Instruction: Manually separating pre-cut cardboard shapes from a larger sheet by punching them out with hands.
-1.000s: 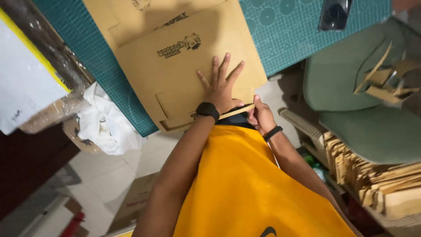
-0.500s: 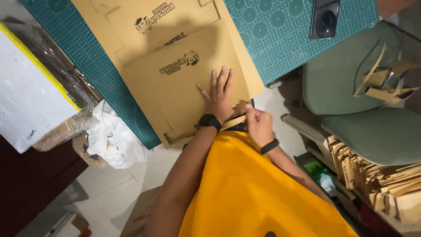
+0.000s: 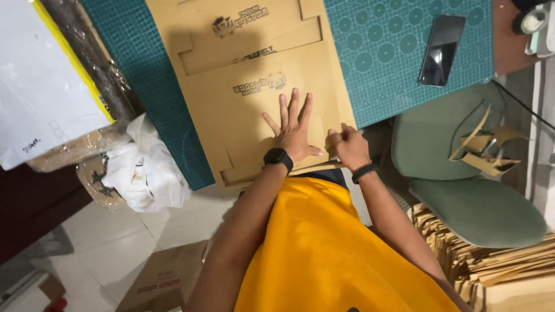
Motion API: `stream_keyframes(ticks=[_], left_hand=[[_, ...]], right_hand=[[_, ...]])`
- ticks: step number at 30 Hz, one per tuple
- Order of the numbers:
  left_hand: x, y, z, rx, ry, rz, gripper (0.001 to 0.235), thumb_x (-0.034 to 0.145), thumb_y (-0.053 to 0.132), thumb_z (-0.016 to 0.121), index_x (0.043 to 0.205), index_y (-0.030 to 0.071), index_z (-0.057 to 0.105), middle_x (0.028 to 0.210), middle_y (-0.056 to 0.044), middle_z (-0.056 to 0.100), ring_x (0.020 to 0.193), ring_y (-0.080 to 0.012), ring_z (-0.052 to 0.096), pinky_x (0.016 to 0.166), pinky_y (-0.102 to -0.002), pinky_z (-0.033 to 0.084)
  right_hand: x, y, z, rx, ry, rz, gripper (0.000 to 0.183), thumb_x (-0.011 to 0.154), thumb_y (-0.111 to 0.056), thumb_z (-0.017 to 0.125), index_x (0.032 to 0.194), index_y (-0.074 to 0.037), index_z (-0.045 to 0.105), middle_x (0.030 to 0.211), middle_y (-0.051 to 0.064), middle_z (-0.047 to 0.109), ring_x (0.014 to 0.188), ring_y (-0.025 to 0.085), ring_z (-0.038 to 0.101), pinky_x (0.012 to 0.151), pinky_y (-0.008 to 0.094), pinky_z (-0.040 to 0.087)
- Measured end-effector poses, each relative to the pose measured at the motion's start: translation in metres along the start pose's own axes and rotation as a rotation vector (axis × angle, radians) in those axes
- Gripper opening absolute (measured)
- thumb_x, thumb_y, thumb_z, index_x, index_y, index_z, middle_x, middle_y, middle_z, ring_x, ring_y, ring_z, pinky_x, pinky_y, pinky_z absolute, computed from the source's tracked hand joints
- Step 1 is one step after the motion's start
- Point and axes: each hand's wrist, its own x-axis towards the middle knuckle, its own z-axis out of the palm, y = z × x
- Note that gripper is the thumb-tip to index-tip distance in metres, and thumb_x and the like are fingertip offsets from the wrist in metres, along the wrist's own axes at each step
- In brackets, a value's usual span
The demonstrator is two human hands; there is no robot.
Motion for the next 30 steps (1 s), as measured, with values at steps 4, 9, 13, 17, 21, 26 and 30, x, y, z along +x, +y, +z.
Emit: stream_keyframes(ticks=[4,9,13,17,21,26,30], left_hand=[[-0.002,-0.002,-0.009,-0.097,-0.070,-0.006,0.151,0.066,0.046,0.098,0.166,0.023,-0.013,0.170,-0.010,-0.027,0.154,-0.0378,-0.029,0.110,-0.080,-0.019],[0.006,0.000,-0.010,-0.121,-0.061,-0.047,0.151,0.067,0.040,0.098,0.165,0.019,-0.015,0.170,-0.008,-0.028,0.154,-0.0354,-0.028,0.113,-0.078,-0.017],[0.001,0.000,-0.007,-0.158,-0.049,-0.075,0.154,0.066,0.042,0.099,0.165,0.020,-0.016,0.169,-0.012,-0.028,0.155,-0.0330,-0.027,0.115,-0.076,-0.014],[0.009,-0.001,-0.002,-0.161,-0.039,-0.086,0.156,0.061,0.041,0.101,0.166,0.026,-0.014,0.169,-0.010,-0.029,0.156,-0.0321,-0.026,0.115,-0.076,-0.014],[0.010,-0.003,-0.002,-0.206,-0.047,-0.065,0.158,0.056,0.045,0.102,0.167,0.026,-0.010,0.170,-0.010,-0.026,0.157,-0.0319,-0.024,0.115,-0.077,-0.014],[0.009,-0.005,0.005,-0.151,0.013,-0.057,0.159,0.056,0.045,0.102,0.167,0.028,-0.011,0.171,-0.009,-0.026,0.157,-0.0313,-0.021,0.114,-0.077,-0.015],[0.009,-0.002,-0.003,-0.123,-0.036,-0.077,0.156,0.060,0.043,0.100,0.166,0.027,-0.012,0.170,-0.010,-0.027,0.157,-0.0315,-0.021,0.116,-0.078,-0.009]], right_hand=[[-0.032,-0.040,-0.021,0.061,-0.045,0.089,0.056,0.099,-0.061,0.052,0.123,-0.012,0.063,0.124,0.025,0.068,0.128,0.046,0.057,0.107,0.059,0.043],[0.004,-0.024,0.001,-0.027,-0.114,0.139,0.069,0.106,-0.064,0.028,0.150,-0.014,0.046,0.140,0.030,0.058,0.139,0.046,0.048,0.115,0.061,0.035],[-0.006,-0.036,-0.007,0.011,-0.177,0.128,0.070,0.108,-0.057,0.031,0.156,-0.007,0.041,0.145,0.033,0.054,0.140,0.049,0.046,0.116,0.061,0.034],[0.012,-0.015,-0.003,0.081,-0.205,0.078,0.073,0.107,-0.061,0.035,0.154,-0.005,0.045,0.148,0.030,0.052,0.143,0.047,0.043,0.118,0.057,0.033],[-0.065,-0.098,-0.051,0.189,-0.199,0.175,0.079,0.104,-0.059,0.025,0.150,0.001,0.048,0.148,0.032,0.051,0.145,0.045,0.041,0.123,0.055,0.029],[-0.017,-0.052,-0.021,0.157,-0.110,0.126,0.079,0.106,-0.058,0.024,0.144,0.003,0.056,0.144,0.029,0.056,0.141,0.044,0.045,0.120,0.056,0.031],[0.015,-0.017,-0.009,0.711,-0.182,0.348,0.066,0.105,-0.052,0.045,0.152,-0.005,0.045,0.120,0.017,0.055,0.086,0.030,0.062,0.074,0.042,0.054]])
